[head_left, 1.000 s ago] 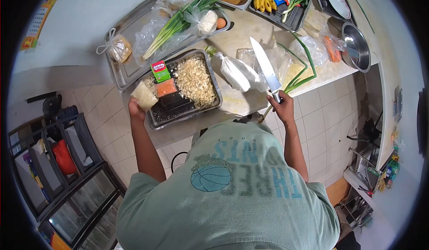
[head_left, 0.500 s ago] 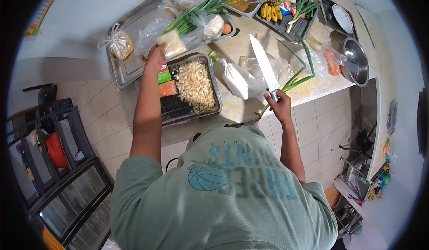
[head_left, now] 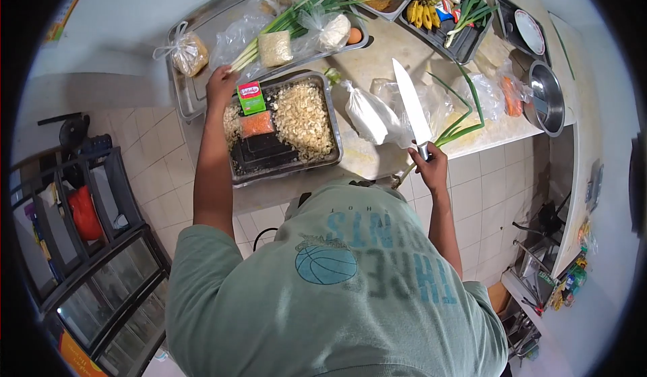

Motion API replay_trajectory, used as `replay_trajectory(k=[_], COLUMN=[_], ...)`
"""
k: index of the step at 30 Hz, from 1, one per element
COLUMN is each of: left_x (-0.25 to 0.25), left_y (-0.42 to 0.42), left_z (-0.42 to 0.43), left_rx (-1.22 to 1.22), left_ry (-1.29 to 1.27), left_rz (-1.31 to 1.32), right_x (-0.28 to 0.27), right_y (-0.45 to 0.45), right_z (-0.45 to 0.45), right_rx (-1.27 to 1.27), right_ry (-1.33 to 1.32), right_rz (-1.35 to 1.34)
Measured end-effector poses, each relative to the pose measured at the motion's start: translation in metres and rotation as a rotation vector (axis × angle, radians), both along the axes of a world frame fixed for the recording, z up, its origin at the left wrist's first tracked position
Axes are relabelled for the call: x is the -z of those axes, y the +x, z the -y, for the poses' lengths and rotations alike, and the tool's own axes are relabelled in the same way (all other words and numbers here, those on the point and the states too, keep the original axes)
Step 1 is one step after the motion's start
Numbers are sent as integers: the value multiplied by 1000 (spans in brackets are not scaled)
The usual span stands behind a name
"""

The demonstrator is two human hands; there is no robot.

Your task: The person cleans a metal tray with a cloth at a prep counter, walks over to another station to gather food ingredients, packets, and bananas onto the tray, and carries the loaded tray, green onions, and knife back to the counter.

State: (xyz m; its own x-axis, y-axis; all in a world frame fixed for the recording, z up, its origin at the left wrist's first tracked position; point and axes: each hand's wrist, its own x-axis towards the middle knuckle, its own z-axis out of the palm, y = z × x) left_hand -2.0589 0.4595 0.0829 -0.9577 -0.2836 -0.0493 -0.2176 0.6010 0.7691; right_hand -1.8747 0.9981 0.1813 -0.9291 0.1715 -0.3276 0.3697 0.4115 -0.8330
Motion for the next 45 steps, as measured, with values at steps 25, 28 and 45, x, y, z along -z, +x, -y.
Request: replay_trajectory(k=[25,28,45], left_x=[-20,-26,-19], left_y=[179,175,163], left_z=[-31,-37,-48], left_rx=[104,203,334], left_ry=[-606,-586,-648], left_rz=[87,100,-31], right_x=[-7,-15,-15], right_y=[30,36,79], right_z=[42,50,79], right_rx=[-125,-97,67], right_ry=[67,67,76], right_rz=[-92,-84,-87])
